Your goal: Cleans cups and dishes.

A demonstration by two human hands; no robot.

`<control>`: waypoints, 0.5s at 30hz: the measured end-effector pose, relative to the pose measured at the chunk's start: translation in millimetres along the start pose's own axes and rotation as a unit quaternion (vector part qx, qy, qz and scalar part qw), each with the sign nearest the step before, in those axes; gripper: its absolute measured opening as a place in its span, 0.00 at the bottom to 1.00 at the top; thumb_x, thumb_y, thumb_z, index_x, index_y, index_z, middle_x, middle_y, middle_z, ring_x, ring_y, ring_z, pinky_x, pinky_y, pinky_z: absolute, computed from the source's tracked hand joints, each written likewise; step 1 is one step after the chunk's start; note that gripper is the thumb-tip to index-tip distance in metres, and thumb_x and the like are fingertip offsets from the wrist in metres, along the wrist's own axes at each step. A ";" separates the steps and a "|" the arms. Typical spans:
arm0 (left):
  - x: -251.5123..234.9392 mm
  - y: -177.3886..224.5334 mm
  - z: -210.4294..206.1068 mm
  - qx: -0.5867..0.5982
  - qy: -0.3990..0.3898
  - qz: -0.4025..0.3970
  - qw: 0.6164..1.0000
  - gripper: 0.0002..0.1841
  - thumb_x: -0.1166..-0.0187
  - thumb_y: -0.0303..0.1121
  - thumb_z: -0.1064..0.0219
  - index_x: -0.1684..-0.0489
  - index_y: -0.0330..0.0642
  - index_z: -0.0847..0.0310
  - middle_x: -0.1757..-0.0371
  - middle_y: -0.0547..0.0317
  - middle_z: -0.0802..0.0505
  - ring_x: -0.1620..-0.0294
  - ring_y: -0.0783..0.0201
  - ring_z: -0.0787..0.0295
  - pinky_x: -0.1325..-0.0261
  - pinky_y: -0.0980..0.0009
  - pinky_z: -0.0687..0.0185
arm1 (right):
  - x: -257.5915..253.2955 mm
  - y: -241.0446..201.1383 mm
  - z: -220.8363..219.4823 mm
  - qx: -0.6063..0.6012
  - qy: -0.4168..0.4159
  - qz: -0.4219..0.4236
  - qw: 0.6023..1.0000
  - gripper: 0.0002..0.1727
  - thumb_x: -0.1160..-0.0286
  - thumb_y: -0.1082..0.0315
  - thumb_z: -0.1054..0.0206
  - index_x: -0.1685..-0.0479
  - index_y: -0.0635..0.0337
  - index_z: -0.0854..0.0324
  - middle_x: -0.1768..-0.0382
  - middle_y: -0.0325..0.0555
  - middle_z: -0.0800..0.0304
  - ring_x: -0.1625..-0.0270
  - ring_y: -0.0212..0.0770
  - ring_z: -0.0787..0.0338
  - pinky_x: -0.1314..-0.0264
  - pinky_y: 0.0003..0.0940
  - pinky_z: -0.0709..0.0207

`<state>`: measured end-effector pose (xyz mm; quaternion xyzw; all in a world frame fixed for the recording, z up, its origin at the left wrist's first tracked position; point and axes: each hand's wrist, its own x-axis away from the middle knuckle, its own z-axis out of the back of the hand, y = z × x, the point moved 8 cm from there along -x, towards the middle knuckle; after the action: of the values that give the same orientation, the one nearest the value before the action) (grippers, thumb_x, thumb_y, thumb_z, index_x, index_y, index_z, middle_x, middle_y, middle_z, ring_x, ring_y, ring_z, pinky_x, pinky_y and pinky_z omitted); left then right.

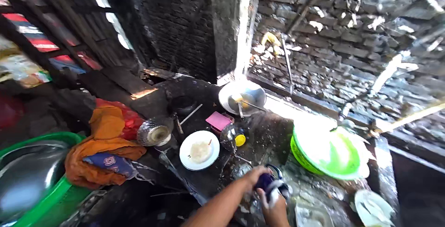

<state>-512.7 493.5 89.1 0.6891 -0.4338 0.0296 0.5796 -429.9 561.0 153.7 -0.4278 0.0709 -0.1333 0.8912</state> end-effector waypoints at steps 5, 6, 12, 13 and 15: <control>2.9 -26.6 15.5 0.108 0.056 0.074 0.990 0.19 0.08 0.46 0.54 0.44 0.44 0.21 0.61 0.56 0.10 0.61 0.61 0.11 0.56 0.59 0.13 | -16.9 23.3 26.5 0.055 -0.039 0.204 0.977 0.25 0.28 0.48 0.26 0.64 0.68 0.09 0.60 0.59 0.05 0.51 0.57 0.04 0.45 0.57 0.12; 2.9 -32.3 22.6 0.136 0.086 0.066 0.985 0.20 0.08 0.46 0.55 0.42 0.44 0.21 0.59 0.55 0.09 0.60 0.60 0.10 0.56 0.58 0.13 | -21.7 37.3 43.1 0.044 -0.005 0.185 0.982 0.22 0.25 0.53 0.29 0.66 0.68 0.10 0.62 0.58 0.05 0.54 0.55 0.04 0.47 0.55 0.12; 13.5 -36.8 57.0 0.233 0.145 -0.004 0.962 0.22 0.07 0.45 0.64 0.37 0.46 0.24 0.51 0.52 0.08 0.52 0.56 0.09 0.51 0.53 0.11 | -14.0 225.1 79.1 0.128 -0.047 -0.183 0.974 0.24 0.12 0.56 0.44 0.32 0.63 0.16 0.34 0.60 0.12 0.25 0.59 0.18 0.15 0.61 0.36; 15.6 -35.5 57.6 0.247 0.140 -0.008 0.959 0.23 0.07 0.46 0.64 0.36 0.47 0.25 0.50 0.52 0.09 0.50 0.56 0.09 0.49 0.53 0.12 | -9.8 236.3 70.9 0.173 -0.082 -0.205 0.960 0.23 0.17 0.59 0.39 0.29 0.60 0.16 0.28 0.58 0.16 0.19 0.61 0.24 0.13 0.64 0.42; 18.4 -34.7 54.8 0.281 0.125 -0.020 0.951 0.25 0.07 0.49 0.66 0.37 0.46 0.24 0.49 0.51 0.08 0.47 0.55 0.09 0.47 0.51 0.11 | -1.7 228.0 43.6 0.230 -0.131 -0.193 0.945 0.19 0.27 0.68 0.34 0.38 0.64 0.12 0.29 0.62 0.16 0.21 0.67 0.24 0.17 0.69 0.38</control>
<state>-504.7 436.3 54.4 0.8234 -0.3183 0.2249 0.4124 -380.7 730.4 2.7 -0.2303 -0.1628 -0.2582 0.9240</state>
